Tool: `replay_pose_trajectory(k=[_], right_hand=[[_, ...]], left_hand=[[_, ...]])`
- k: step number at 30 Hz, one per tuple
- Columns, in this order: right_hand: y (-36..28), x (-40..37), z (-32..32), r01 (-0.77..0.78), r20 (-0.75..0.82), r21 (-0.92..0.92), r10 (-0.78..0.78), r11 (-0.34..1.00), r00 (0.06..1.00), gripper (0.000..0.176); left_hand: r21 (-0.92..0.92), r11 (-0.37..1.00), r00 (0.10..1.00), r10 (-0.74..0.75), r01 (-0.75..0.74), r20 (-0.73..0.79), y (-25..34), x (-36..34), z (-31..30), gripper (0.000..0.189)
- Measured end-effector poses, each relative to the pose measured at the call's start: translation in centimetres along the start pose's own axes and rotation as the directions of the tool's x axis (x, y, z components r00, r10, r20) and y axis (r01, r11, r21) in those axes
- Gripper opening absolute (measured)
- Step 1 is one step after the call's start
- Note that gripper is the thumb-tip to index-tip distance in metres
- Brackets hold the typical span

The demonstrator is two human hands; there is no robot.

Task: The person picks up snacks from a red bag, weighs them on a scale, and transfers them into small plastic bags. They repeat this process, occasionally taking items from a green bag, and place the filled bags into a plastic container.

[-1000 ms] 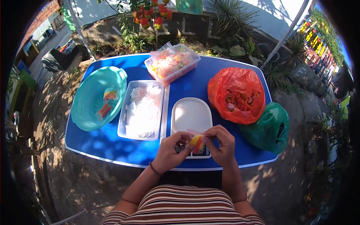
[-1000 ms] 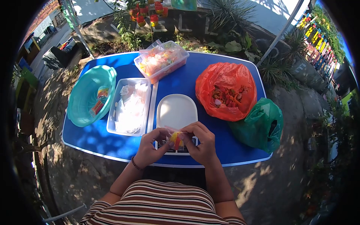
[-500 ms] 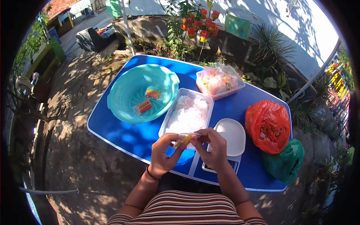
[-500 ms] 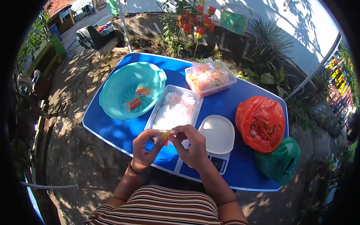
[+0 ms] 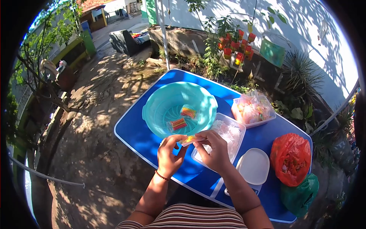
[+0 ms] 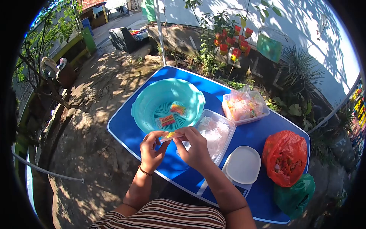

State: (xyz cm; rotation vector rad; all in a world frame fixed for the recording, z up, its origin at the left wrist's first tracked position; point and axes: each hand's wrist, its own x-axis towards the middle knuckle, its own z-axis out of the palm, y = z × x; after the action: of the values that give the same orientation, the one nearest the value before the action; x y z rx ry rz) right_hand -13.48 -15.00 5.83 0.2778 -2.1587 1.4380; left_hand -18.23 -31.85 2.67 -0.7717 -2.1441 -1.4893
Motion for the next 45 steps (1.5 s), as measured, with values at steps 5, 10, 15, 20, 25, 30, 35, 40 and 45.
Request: replay_pose_trajectory(k=[5, 10, 15, 20, 25, 30, 35, 40, 45], right_hand=[[2.5, 2.9, 1.7, 0.021, 0.037, -0.178, -0.015, 0.984, 0.999, 0.034], [4.9, 3.1, 3.1, 0.140, 0.142, -0.300, -0.101, 0.944, 0.985, 0.048], [3.4, 1.2, 1.5, 0.164, 0.183, -0.280, -0.115, 0.946, 0.976, 0.044], [0.5, -3.2, -2.8, 0.120, 0.118, -0.406, -0.078, 0.906, 0.990, 0.035], [-1.7, -9.5, -8.3, -0.015, -0.081, -0.559, -0.036, 0.829, 0.996, 0.030], [-2.7, -16.7, -14.1, -0.218, -0.257, -0.664, 0.056, 0.715, 0.965, 0.030], [-3.8, -21.4, -17.6, -0.359, -0.396, -0.685, 0.090, 0.634, 0.914, 0.030], [-5.0, -24.1, -20.1, -0.456, -0.503, -0.671, 0.094, 0.585, 0.859, 0.028], [-4.9, -23.6, -22.8, -0.460, -0.547, -0.671, 0.031, 0.582, 0.837, 0.027]], left_hand=[[0.117, 0.990, 0.997, 0.071, -0.074, 0.033, -3.4, 3.5, 0.9, 0.037], [0.324, 0.943, 0.989, 0.026, -0.071, 0.143, -4.6, 2.9, 1.3, 0.048], [0.303, 0.942, 0.983, 0.099, -0.142, 0.152, -3.1, 0.7, 1.5, 0.045], [0.158, 0.955, 0.951, 0.212, -0.250, 0.226, 2.3, -1.0, 1.8, 0.038], [0.020, 0.972, 0.882, 0.204, -0.234, 0.424, 6.9, -3.5, 4.8, 0.038], [-0.196, 0.940, 0.729, 0.340, -0.278, 0.594, 10.9, -5.8, 11.2, 0.039], [-0.334, 0.904, 0.630, 0.427, -0.268, 0.649, 14.3, -7.6, 16.0, 0.038], [-0.406, 0.871, 0.550, 0.490, -0.277, 0.676, 17.2, -8.4, 18.9, 0.038], [-0.416, 0.846, 0.520, 0.533, -0.333, 0.667, 18.0, -8.1, 21.7, 0.039]])
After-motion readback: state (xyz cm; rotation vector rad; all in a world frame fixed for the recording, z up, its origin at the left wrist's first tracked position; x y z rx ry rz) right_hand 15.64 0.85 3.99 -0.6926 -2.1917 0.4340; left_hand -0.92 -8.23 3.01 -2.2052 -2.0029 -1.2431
